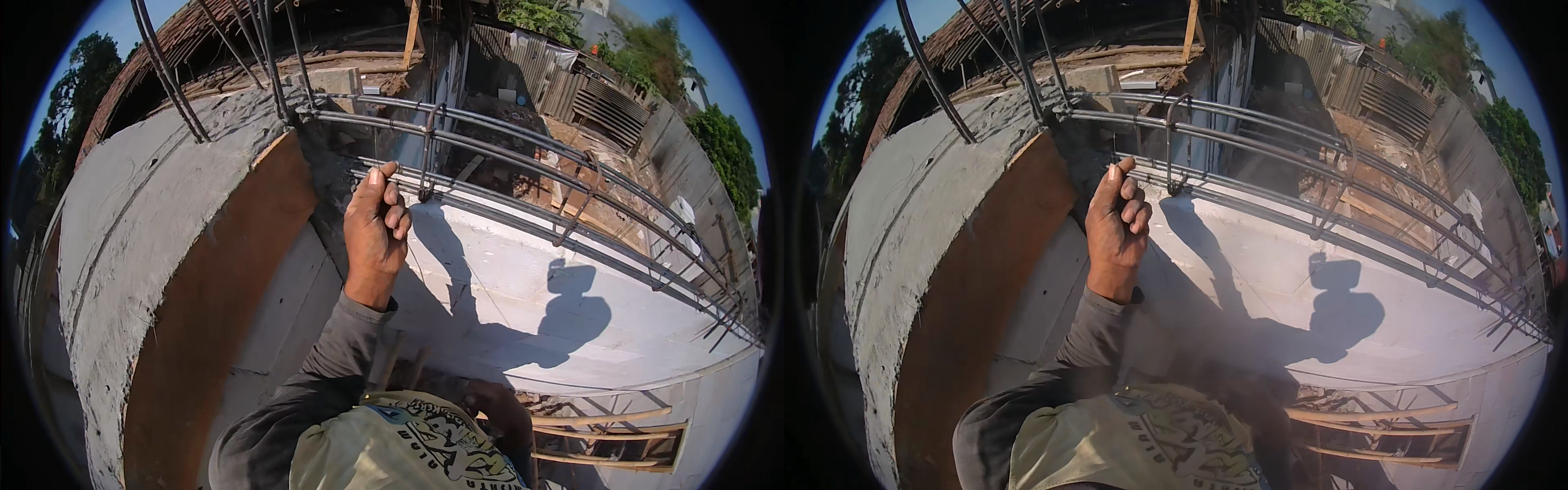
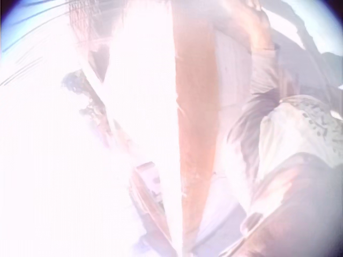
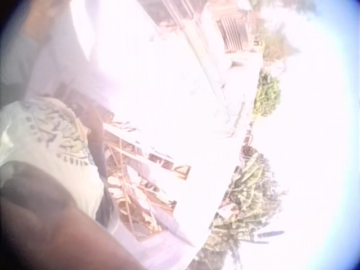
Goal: The person ties steel reinforcement bars together using wire and a pair of pliers on top of a construction wall.
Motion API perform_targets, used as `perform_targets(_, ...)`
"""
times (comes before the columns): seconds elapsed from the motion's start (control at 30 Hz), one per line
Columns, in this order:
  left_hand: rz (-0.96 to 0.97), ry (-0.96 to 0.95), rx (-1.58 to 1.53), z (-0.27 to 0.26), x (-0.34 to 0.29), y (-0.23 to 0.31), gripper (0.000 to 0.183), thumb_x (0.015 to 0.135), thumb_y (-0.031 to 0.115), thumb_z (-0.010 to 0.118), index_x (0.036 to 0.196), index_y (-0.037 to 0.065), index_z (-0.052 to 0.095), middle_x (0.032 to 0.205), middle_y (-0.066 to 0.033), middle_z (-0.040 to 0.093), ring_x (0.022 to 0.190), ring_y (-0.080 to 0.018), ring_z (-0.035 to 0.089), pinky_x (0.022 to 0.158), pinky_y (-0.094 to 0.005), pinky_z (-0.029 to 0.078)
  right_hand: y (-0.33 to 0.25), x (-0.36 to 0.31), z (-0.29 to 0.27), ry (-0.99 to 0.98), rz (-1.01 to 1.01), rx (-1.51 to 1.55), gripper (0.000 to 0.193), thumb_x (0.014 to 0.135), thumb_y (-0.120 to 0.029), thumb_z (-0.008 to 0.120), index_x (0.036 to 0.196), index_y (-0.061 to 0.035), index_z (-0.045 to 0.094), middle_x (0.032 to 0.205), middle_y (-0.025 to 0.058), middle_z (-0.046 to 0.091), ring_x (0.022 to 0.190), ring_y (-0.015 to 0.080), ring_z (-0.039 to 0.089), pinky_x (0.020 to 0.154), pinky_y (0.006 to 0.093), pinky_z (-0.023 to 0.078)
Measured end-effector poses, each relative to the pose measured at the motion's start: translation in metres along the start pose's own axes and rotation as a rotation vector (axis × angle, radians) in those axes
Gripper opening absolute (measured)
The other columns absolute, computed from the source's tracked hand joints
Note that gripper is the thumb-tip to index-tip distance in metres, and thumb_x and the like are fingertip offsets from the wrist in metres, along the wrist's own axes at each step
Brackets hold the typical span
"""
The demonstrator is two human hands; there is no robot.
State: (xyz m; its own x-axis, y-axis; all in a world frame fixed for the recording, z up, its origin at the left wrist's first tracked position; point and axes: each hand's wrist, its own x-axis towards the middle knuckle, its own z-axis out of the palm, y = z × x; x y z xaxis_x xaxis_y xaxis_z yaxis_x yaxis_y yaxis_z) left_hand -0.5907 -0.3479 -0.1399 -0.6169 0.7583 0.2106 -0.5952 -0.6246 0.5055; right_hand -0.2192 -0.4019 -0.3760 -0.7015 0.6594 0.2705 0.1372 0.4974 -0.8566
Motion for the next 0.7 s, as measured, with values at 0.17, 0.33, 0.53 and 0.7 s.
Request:
perform_targets(0.17,-0.064,-0.012,-0.027,-0.014,0.002,-0.003,0.031,0.101,0.028,0.054,0.115,0.001,0.058,0.074,0.0017,0.052,0.056,-0.0061,0.045,0.047,-0.022,0.039,-0.029,0.003,-0.034,0.246,0.19,0.532,0.014,0.091,-0.012,0.059,0.093,0.0019,0.063,0.078,0.0058,0.061,0.061,0.0181,0.057,0.058,0.0294,0.048)
perform_targets(0.33,-0.107,-0.042,0.111,0.004,-0.015,-0.01,0.029,0.1,0.028,0.054,0.114,0.003,0.06,0.073,0.0027,0.051,0.059,-0.0071,0.048,0.051,-0.0229,0.041,-0.013,0.019,-0.039,0.136,0.323,0.237,0.013,0.089,-0.012,0.059,0.084,-0.0008,0.06,0.071,0.0032,0.055,0.061,0.0135,0.052,0.06,0.0299,0.045)
perform_targets(0.53,0.024,-0.06,0.095,-0.012,-0.01,-0.004,0.03,0.102,0.026,0.051,0.114,0.0,0.059,0.075,0.0002,0.054,0.062,-0.0102,0.053,0.056,-0.025,0.046,-0.025,0.048,-0.023,0.207,0.527,0.506,0.016,0.09,-0.017,0.06,0.089,-0.0009,0.061,0.072,0.0029,0.055,0.062,0.0132,0.052,0.06,0.0285,0.044)
perform_targets(0.7,-0.018,-0.086,0.116,-0.017,-0.016,-0.017,0.031,0.102,0.026,0.051,0.115,-0.002,0.06,0.076,-0.0027,0.059,0.063,-0.0136,0.06,0.062,-0.028,0.051,0.02,0.037,-0.007,-0.07,0.627,0.352,0.015,0.092,-0.014,0.061,0.098,-0.0009,0.064,0.077,0.0004,0.06,0.071,0.0085,0.056,0.066,0.0252,0.046)
